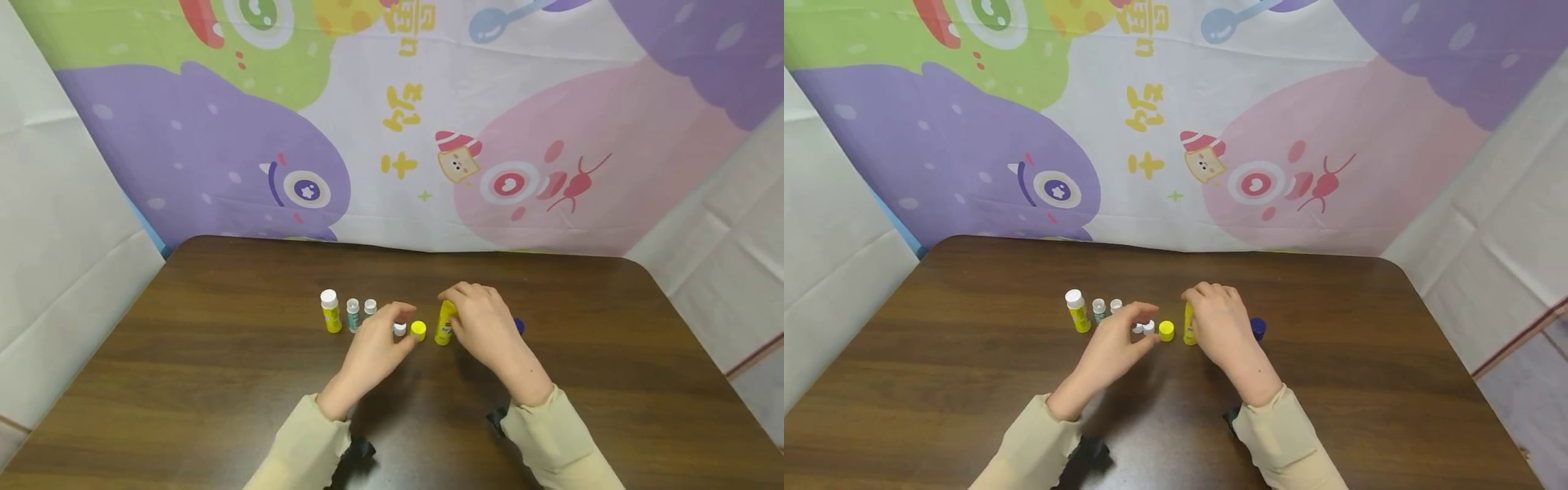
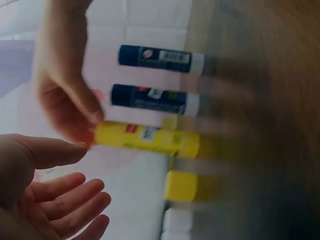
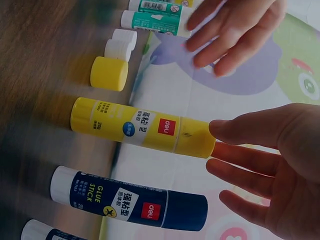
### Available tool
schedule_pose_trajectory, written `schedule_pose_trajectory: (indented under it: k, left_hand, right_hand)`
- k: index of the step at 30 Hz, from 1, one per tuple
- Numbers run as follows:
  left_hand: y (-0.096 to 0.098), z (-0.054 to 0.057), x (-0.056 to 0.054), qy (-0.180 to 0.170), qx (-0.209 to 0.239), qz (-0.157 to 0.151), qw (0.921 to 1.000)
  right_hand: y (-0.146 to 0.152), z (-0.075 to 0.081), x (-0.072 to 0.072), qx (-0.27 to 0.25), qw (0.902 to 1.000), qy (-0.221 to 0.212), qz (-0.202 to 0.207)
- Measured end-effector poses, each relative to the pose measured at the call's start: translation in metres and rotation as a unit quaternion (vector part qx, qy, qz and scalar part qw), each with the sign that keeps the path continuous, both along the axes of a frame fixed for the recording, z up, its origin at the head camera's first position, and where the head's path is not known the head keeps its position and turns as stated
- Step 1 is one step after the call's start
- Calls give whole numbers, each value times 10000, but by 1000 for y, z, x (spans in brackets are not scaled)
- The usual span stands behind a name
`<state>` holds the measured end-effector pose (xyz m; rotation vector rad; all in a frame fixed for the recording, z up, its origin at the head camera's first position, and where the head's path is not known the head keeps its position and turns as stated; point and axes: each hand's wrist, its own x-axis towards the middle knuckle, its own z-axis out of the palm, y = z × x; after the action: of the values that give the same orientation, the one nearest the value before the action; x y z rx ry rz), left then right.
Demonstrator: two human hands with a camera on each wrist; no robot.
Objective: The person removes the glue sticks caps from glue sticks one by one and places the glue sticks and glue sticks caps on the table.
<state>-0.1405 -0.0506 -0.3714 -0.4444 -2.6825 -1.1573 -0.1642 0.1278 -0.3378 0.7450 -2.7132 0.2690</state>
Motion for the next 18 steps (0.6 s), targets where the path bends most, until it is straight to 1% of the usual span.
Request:
schedule_pose_trajectory:
  k: [2, 4, 6, 9, 12, 18]
  left_hand:
    - [7, -6, -5, -174, -10, -7, 9998]
    - [14, -13, -9, -264, -75, 56, 9996]
    - [21, -18, -12, -239, -234, 165, 9993]
    - [30, -24, -17, -82, -447, 319, 9985]
    - [37, -27, -19, -24, -505, 358, 9981]
    - [47, -29, -20, -12, -432, 207, 9989]
  right_hand:
    - [1, 0, 0, 4, 10000, -28, 12]
    - [2, 1, 0, -12, 10000, -33, 29]
    - [2, 0, 0, -31, 10000, -26, 44]
    - [2, -1, 0, -48, 9999, 43, 83]
    - [2, -3, -1, -46, 9998, 145, 111]
    - [3, -4, 1, -124, 9997, 175, 152]
